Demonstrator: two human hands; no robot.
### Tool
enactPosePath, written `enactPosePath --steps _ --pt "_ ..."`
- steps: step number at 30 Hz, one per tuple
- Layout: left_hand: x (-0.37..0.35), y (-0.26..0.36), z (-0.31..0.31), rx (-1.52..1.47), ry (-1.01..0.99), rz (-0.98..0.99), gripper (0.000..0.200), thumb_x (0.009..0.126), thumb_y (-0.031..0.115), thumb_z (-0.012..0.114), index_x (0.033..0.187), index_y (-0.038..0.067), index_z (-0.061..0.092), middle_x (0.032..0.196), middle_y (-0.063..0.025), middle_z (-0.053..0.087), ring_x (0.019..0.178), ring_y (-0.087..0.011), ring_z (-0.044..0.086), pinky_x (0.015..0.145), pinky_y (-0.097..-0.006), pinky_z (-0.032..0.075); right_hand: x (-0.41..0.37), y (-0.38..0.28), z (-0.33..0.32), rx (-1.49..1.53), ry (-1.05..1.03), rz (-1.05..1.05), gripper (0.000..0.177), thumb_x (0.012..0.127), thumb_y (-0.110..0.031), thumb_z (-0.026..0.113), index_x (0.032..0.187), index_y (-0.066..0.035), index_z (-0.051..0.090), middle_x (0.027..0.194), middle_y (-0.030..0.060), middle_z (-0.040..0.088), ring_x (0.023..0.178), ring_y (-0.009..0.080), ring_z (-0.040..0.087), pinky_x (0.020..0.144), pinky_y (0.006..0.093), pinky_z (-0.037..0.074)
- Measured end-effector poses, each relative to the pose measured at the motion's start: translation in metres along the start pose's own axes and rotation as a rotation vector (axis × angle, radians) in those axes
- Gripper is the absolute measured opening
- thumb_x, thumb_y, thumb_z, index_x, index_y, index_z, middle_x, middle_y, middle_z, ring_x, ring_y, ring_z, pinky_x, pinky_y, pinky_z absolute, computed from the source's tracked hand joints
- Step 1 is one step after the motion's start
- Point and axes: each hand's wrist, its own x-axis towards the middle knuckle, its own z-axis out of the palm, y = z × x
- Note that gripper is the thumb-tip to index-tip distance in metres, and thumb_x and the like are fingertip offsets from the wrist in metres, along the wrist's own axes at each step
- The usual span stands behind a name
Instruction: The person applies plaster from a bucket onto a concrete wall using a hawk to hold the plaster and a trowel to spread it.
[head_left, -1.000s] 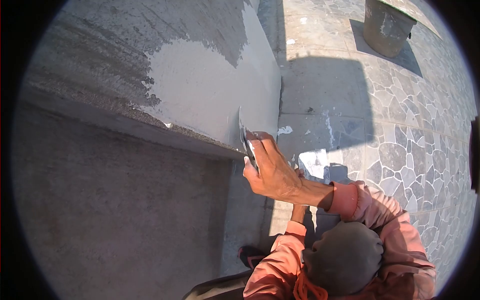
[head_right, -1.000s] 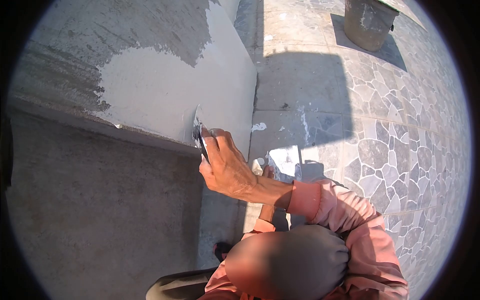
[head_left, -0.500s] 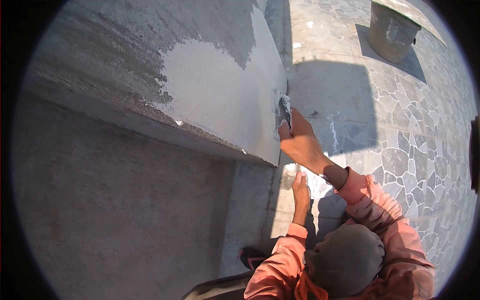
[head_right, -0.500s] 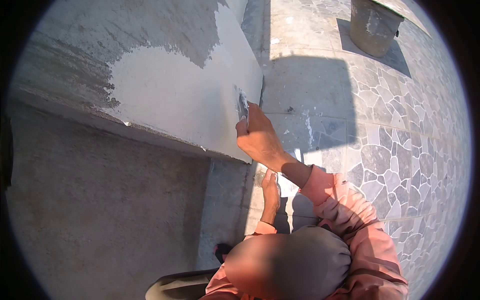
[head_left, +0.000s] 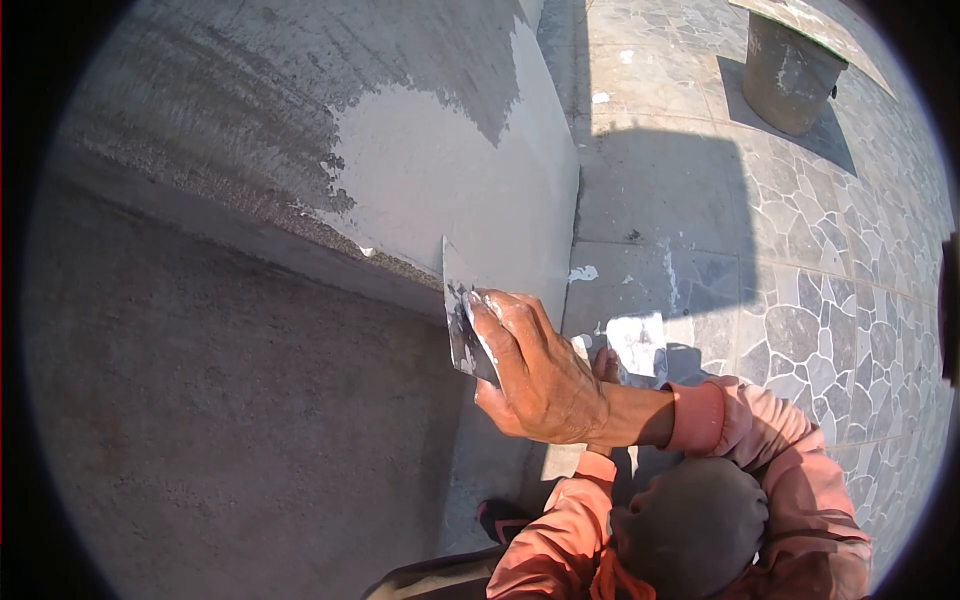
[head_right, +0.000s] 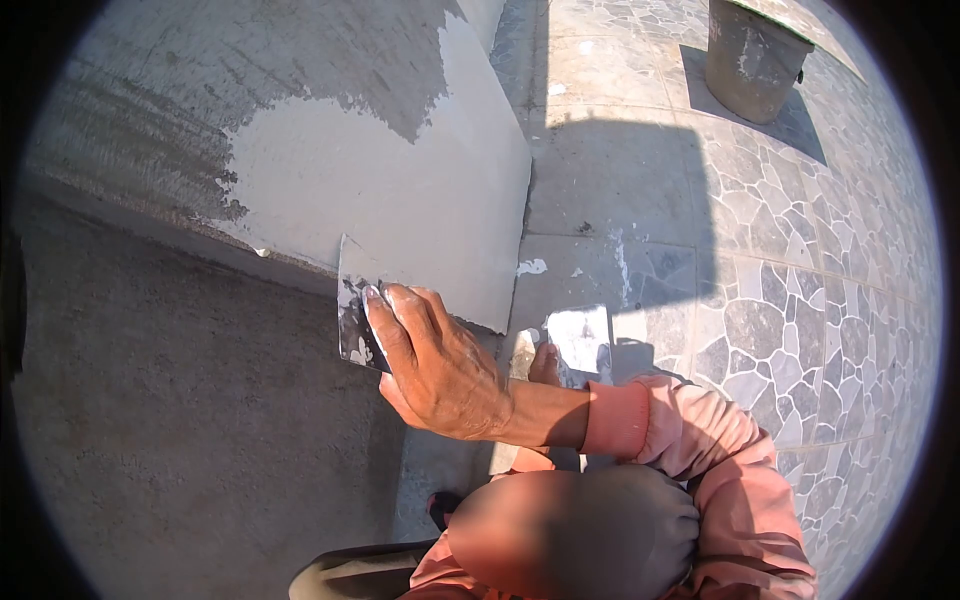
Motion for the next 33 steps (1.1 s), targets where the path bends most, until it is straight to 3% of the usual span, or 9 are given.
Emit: enactPosePath --steps 8,10,13,16,18,21,25,29,33 --pt "0.003 -0.001 -0.002 0.0 0.008 0.008 0.027 0.096 0.011 0.041 0.116 -0.002 0.055 0.101 -0.0051 0.06 0.086 -0.0133 0.057 0.075 -0.0271 0.046 -0.013 -0.008 -0.025 0.238 0.022 0.036 0.066 0.069 0.003 0.06 0.129 0.016 0.037 0.113 0.0278 0.046 0.097 0.0375 0.055 0.081 0.0392 0.051" --pt "0.004 0.001 -0.004 -0.004 0.01 0.012 0.027 0.096 0.011 0.041 0.115 -0.002 0.055 0.101 -0.0051 0.06 0.085 -0.0133 0.057 0.074 -0.0271 0.046 -0.017 0.009 -0.036 0.24 0.076 0.226 0.047 0.079 0.002 0.052 0.123 0.015 0.041 0.109 0.0284 0.048 0.094 0.0379 0.055 0.083 0.0387 0.048" --pt "0.002 0.007 -0.004 -0.03 0.01 0.023 0.026 0.096 0.01 0.041 0.114 -0.001 0.055 0.101 -0.0051 0.06 0.084 -0.0133 0.058 0.072 -0.0271 0.047 -0.016 0.033 -0.064 0.716 0.114 1.003 0.029 0.089 -0.005 0.052 0.117 0.003 0.051 0.101 0.0068 0.061 0.087 0.0132 0.054 0.081 0.0307 0.044" --pt "0.005 0.018 -0.004 -0.086 0.015 0.039 0.026 0.095 0.01 0.041 0.113 -0.001 0.056 0.101 -0.0051 0.06 0.083 -0.0133 0.058 0.071 -0.0271 0.047 -0.062 0.08 -0.1 -0.157 -0.13 0.258 0.038 0.073 0.008 0.063 0.109 -0.003 0.057 0.095 0.0105 0.063 0.088 0.0213 0.06 0.08 0.0306 0.046" --pt "0.01 0.029 0.0 -0.264 -0.026 0.059 0.025 0.095 0.01 0.041 0.112 -0.001 0.056 0.102 -0.0057 0.06 0.084 -0.0142 0.06 0.071 -0.028 0.05 -0.077 0.089 -0.115 0.053 -0.08 0.36 0.032 0.08 0.004 0.061 0.111 -0.002 0.055 0.093 0.0091 0.062 0.088 0.02 0.06 0.08 0.0304 0.048" --pt "0.017 0.055 -0.001 -0.272 -0.062 -0.009 0.028 0.096 0.012 0.042 0.118 0.0 0.053 0.108 -0.0078 0.062 0.091 -0.0164 0.062 0.079 -0.029 0.051 -0.047 0.06 -0.139 1.321 0.343 1.042 0.031 0.086 -0.002 0.058 0.117 0.0 0.051 0.095 0.0084 0.062 0.09 0.0193 0.06 0.081 0.0303 0.048" --pt "0.02 0.083 0.008 -0.434 -0.131 -0.085 0.025 0.096 0.013 0.042 0.115 0.001 0.054 0.104 -0.0084 0.063 0.091 -0.0178 0.063 0.082 -0.0322 0.053 -0.072 0.059 -0.138 0.271 0.195 0.844 0.036 0.087 0.001 0.052 0.122 0.005 0.047 0.107 0.013 0.06 0.1 0.0262 0.06 0.083 0.0345 0.048" --pt "-0.007 0.124 0.034 -0.507 -0.267 -0.071 0.025 0.097 0.016 0.043 0.11 0.0 0.056 0.1 -0.0124 0.063 0.086 -0.0207 0.065 0.075 -0.0315 0.056 -0.053 0.057 -0.148 0.133 -0.285 -0.053 0.054 0.074 0.008 0.055 0.127 0.003 0.045 0.13 0.0211 0.05 0.112 0.0343 0.054 0.101 0.0424 0.042" --pt "-0.012 0.129 0.038 -0.45 -0.364 -0.064 0.023 0.097 0.018 0.045 0.108 0.0 0.056 0.095 -0.0113 0.063 0.081 -0.019 0.064 0.069 -0.0294 0.054 -0.055 0.065 -0.147 0.037 -0.628 -0.299 0.056 0.079 -0.001 0.054 0.133 -0.002 0.042 0.136 0.0225 0.045 0.127 0.0353 0.045 0.111 0.046 0.033"
